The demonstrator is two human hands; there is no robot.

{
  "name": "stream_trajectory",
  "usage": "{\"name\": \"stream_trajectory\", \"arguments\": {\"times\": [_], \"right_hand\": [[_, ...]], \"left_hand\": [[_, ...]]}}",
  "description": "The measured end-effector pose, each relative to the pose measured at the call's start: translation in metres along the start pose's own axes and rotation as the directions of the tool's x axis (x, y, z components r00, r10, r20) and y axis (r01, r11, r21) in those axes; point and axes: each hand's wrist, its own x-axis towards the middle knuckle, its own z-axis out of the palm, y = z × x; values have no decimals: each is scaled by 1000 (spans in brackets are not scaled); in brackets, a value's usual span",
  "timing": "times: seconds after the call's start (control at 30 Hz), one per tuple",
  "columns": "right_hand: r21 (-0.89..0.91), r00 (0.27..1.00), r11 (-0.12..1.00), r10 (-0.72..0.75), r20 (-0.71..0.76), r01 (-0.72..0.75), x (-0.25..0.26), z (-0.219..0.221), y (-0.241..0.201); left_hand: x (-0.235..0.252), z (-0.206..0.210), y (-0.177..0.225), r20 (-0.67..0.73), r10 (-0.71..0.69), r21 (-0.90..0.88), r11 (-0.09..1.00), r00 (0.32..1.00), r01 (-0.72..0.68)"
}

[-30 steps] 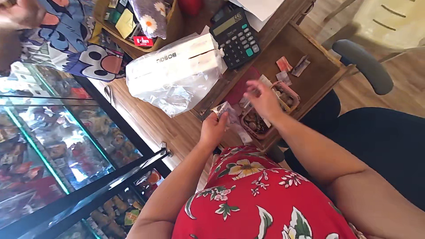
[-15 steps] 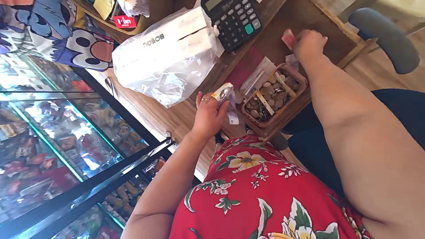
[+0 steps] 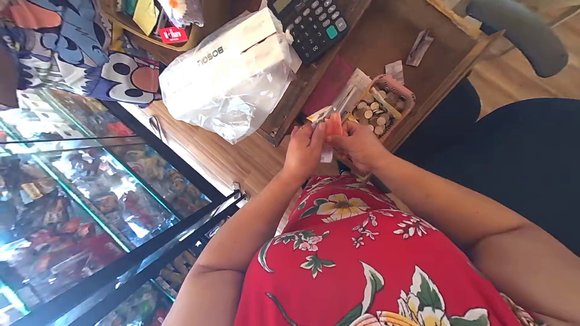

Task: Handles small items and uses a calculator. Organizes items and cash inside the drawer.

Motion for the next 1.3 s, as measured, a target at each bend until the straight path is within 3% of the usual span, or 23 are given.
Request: {"name": "stream_trajectory", "arguments": {"times": [0.07, 0.2, 0.3, 0.4, 0.47, 0.53, 0.7, 0.8, 0.87, 0.93, 0.97, 1.03, 1.1, 1.2, 1.3], "right_hand": [[-141, 1000, 990, -5, -26, 2, -3, 8, -2], [-499, 979, 847, -110, 171, 182, 0, -3, 14], [-817, 975, 533, -154, 160, 219, 23, -36, 28], [-976, 992, 188, -79, 101, 114, 43, -51, 43], [-993, 998, 94, -18, 66, 68, 50, -45, 50], [-995, 999, 90, -20, 45, 47, 54, -41, 53], [-971, 996, 225, 54, -68, -79, 52, -36, 40], [-899, 994, 422, 47, -103, -113, 29, -14, 11], [-817, 995, 574, -97, 2, 58, -5, 31, -18], [-625, 915, 672, -339, 217, 397, -39, 92, -40], [-494, 833, 671, -438, 338, 553, -48, 124, -47], [-299, 666, 619, -529, 526, 726, -53, 185, -55], [-225, 590, 611, -497, 637, 759, -52, 241, -57], [-197, 562, 650, -418, 714, 734, -61, 321, -51], [-195, 452, 537, -401, 797, 820, -69, 390, -37]], "left_hand": [[-5, 1, -4, 17, -65, -38, 997, 998, 65], [-6, -8, -21, -65, -204, -216, 959, 977, 185], [-8, -28, -26, -222, -107, -127, 989, 969, 80], [-10, -45, -27, -294, 27, 31, 999, 955, -18], [-13, -52, -25, -311, 61, 38, 998, 949, -51], [-19, -59, -20, -339, 77, 25, 997, 938, -72], [-44, -91, -17, -413, 116, 43, 993, 903, -108], [-63, -127, -19, -441, 153, 100, 988, 884, -121], [-80, -153, -26, -455, 216, 173, 973, 864, -153], [-100, -178, -36, -435, 267, 215, 958, 860, -189], [-113, -189, -39, -416, 265, 204, 959, 870, -195], [-145, -211, -43, -382, 233, 136, 971, 895, -195], [-182, -234, -49, -405, 219, 60, 975, 888, -213], [-236, -274, -69, -510, 202, 13, 974, 836, -227], [-288, -301, -100, -618, 137, -40, 978, 774, -205]]}}
